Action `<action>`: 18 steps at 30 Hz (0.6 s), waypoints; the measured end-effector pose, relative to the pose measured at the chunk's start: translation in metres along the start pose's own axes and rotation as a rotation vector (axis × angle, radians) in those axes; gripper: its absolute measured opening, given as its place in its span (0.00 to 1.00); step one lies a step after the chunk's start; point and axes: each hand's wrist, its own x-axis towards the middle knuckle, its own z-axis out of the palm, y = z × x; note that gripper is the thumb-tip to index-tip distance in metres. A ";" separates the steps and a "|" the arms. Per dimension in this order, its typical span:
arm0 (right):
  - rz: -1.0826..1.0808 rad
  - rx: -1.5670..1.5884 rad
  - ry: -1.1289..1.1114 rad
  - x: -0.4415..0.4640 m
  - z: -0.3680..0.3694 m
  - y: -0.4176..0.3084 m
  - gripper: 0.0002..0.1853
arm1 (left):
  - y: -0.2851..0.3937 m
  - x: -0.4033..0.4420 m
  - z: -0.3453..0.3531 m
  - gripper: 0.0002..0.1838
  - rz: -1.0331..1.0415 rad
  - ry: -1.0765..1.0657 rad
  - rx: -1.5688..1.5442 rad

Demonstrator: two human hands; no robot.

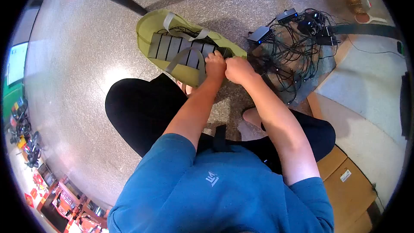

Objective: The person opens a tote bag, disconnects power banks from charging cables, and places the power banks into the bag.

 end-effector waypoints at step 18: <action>-0.175 -0.267 0.024 -0.050 0.024 0.017 0.08 | -0.004 0.002 0.041 0.22 0.014 -0.277 0.119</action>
